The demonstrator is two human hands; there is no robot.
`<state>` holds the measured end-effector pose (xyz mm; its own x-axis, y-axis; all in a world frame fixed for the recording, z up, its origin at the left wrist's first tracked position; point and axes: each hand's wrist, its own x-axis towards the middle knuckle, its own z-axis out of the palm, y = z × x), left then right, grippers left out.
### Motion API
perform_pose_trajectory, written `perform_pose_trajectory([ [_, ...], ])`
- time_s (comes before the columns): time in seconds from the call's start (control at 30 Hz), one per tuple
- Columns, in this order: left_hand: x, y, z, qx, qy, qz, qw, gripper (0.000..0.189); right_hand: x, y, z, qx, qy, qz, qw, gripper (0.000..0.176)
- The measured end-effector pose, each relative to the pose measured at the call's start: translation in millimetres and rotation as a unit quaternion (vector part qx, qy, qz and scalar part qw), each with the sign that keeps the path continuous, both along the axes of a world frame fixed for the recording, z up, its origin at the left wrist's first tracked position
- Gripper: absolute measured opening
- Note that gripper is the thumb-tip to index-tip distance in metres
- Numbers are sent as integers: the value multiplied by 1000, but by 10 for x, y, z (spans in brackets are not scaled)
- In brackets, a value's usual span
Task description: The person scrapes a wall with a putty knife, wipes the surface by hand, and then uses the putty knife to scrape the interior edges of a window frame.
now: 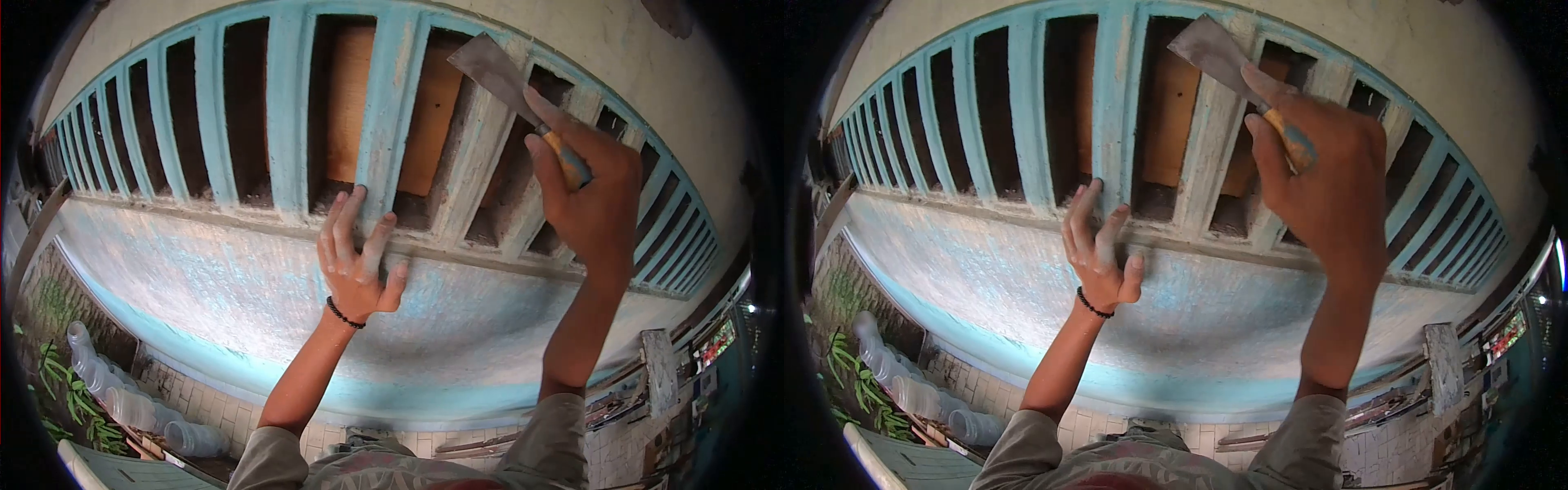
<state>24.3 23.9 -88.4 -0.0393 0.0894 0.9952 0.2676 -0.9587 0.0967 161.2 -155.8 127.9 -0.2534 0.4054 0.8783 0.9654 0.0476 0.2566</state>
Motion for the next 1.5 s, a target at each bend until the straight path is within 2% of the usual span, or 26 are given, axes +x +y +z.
perform_pose_trajectory([
  [0.1, 16, -8, -17, -5, -5, 1, 1000, 63, 251, -89, 194, -21, -66, -15, 998, 36],
  [0.2, 14, 14, -15, -3, -7, 5, 1000, 62, 413, -64, 389, -51, -92, 50, 993, 37],
  [0.37, 11, 37, -31, 0, -7, -8, 1000, 62, 316, 2, 579, -78, -170, -4, 982, 37],
  [0.5, -58, 47, -45, -1, 7, -11, 1000, 61, 373, -92, 610, -92, -149, 6, 985, 36],
  [0.6, -24, 41, -54, -2, 2, -16, 1000, 61, 312, 42, 579, -77, -180, -1, 981, 37],
  [0.8, -4, 63, -39, 0, -10, -13, 1000, 62, 309, -131, 543, -106, -97, -1, 990, 37],
  [0.9, -9, 24, -39, -3, -3, -12, 1000, 63, 256, -81, 464, -67, -139, -44, 987, 36],
  [1.0, -38, 44, -32, 0, 2, -11, 1000, 63, 246, -199, 432, -70, -109, -58, 990, 37],
  [1.1, -25, 18, 26, 5, 5, -18, 1000, 61, 351, -109, 383, -48, -85, -45, 994, 30],
  [1.17, -44, 48, 124, 21, 0, -40, 999, 58, 308, -75, 385, -49, -111, -41, 992, 34],
  [1.33, -321, 192, 411, 30, 22, 11, 999, 53, 315, -155, 387, -45, -102, -15, 994, 35],
  [1.4, -328, 264, 391, 6, 51, 50, 997, 53, 239, -105, 351, -51, -88, -10, 995, 35],
  [1.5, -278, 186, 370, 33, 88, 105, 990, 54, 236, -49, 317, -41, -89, -28, 995, 35],
])
